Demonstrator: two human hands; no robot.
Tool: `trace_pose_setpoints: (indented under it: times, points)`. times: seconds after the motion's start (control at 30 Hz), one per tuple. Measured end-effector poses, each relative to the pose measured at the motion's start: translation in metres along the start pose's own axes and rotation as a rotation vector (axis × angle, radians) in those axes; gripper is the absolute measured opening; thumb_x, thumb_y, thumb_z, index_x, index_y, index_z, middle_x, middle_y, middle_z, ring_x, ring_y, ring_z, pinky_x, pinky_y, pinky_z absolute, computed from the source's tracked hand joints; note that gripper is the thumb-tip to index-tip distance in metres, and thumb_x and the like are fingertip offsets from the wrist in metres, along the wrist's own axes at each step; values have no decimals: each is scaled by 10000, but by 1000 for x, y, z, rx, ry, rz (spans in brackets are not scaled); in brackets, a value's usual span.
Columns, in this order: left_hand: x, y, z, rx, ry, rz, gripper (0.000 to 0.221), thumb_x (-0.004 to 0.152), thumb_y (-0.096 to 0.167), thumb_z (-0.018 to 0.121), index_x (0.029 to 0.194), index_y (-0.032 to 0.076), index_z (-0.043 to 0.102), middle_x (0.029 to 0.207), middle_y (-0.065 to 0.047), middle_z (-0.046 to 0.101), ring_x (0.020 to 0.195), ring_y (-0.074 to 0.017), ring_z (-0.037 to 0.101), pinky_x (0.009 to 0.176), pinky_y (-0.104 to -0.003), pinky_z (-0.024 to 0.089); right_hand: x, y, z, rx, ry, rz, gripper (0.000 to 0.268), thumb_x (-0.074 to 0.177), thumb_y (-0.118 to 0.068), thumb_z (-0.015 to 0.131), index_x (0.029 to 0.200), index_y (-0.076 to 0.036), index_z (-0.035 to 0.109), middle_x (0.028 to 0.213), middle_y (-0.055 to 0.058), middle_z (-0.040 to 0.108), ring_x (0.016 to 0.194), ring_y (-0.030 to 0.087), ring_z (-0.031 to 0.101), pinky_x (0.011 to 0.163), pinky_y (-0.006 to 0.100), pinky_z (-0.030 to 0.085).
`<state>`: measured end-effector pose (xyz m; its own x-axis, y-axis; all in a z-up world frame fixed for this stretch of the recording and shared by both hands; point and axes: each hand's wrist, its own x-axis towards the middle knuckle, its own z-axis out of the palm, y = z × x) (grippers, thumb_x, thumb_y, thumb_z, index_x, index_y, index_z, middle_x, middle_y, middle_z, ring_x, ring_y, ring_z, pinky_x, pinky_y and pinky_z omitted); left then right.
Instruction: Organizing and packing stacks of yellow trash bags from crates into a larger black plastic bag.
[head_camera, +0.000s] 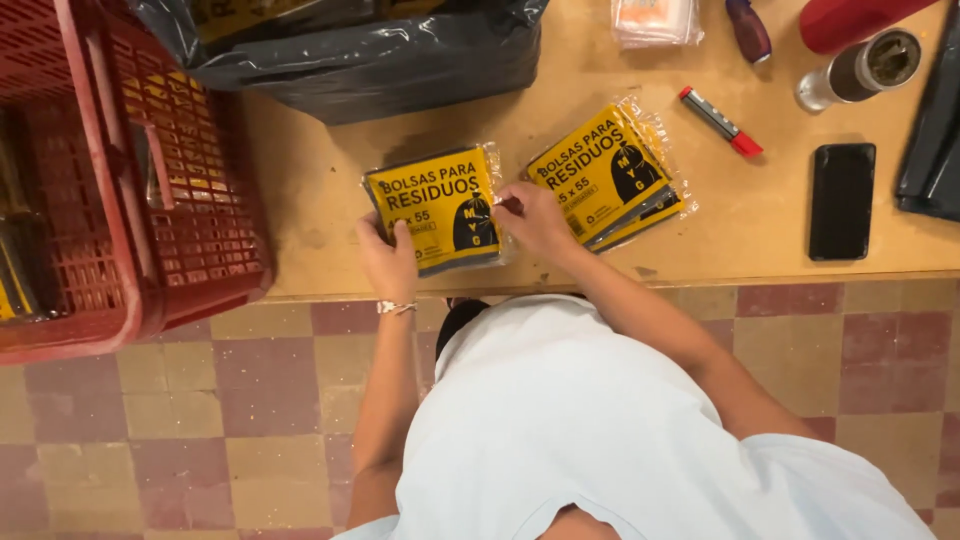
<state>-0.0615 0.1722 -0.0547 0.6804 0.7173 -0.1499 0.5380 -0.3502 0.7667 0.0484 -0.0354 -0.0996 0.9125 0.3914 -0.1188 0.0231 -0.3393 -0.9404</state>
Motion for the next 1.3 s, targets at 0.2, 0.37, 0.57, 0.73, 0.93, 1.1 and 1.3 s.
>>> trace_pose_setpoints:
  times: [0.2, 0.37, 0.57, 0.73, 0.93, 1.1, 1.3]
  points:
    - [5, -14, 18, 510, 281, 359, 517, 815, 297, 769, 1230, 74, 557, 1125, -94, 524, 1019, -264, 535, 839, -395, 514, -11, 9, -72, -881, 32, -395, 298, 807, -207, 802, 1087, -194, 703, 1097, -32, 672, 1218, 253, 590, 981, 419, 484]
    - [-66, 91, 37, 5, -509, 177, 418, 898, 119, 690, 1265, -3, 531, 1236, -202, 542, 1068, -330, 639, 879, -424, 561, -36, 38, -122, -944, 76, -192, 409, 843, -278, 799, 1228, -208, 681, 1310, -23, 621, 1407, 315, 405, 1139, 563, 280]
    - [-84, 84, 121, -175, -845, -86, 800, 830, 318, 768, 1472, 54, 369, 1460, -184, 464, 1212, -244, 628, 979, -380, 559, -44, 41, -148, -938, 103, -100, 400, 893, -252, 766, 1272, -193, 653, 1375, -3, 579, 1450, 324, 348, 1148, 587, 235]
    - [-82, 68, 178, -515, -711, -352, 768, 801, 198, 795, 1428, 13, 393, 1375, -229, 511, 1129, -292, 663, 836, -326, 616, -46, 51, -161, -937, 95, -62, 363, 925, -280, 733, 1274, -224, 648, 1385, -27, 568, 1448, 275, 363, 1151, 518, 278]
    - [-86, 106, 171, -193, -643, -225, 475, 764, 288, 763, 1212, 158, 674, 1140, -78, 712, 902, -200, 747, 696, -288, 655, -42, 65, -177, -904, 138, -112, 370, 904, -280, 756, 1244, -171, 657, 1325, 30, 577, 1384, 291, 436, 1091, 492, 383]
    - [-102, 96, 188, 56, -617, 80, 437, 842, 420, 692, 1230, 221, 661, 1318, -78, 513, 1175, -285, 634, 980, -364, 544, -45, 63, -181, -802, 174, -196, 368, 874, -172, 786, 1214, -107, 661, 1258, 74, 589, 1343, 312, 460, 1110, 450, 396]
    - [-85, 91, 213, -215, -491, -353, 473, 697, 419, 768, 1066, 232, 539, 922, 23, 694, 601, -134, 721, 566, -210, 566, -44, 71, -177, -857, 197, -226, 440, 818, -227, 828, 1215, -128, 667, 1270, 47, 589, 1331, 285, 464, 1103, 428, 412]
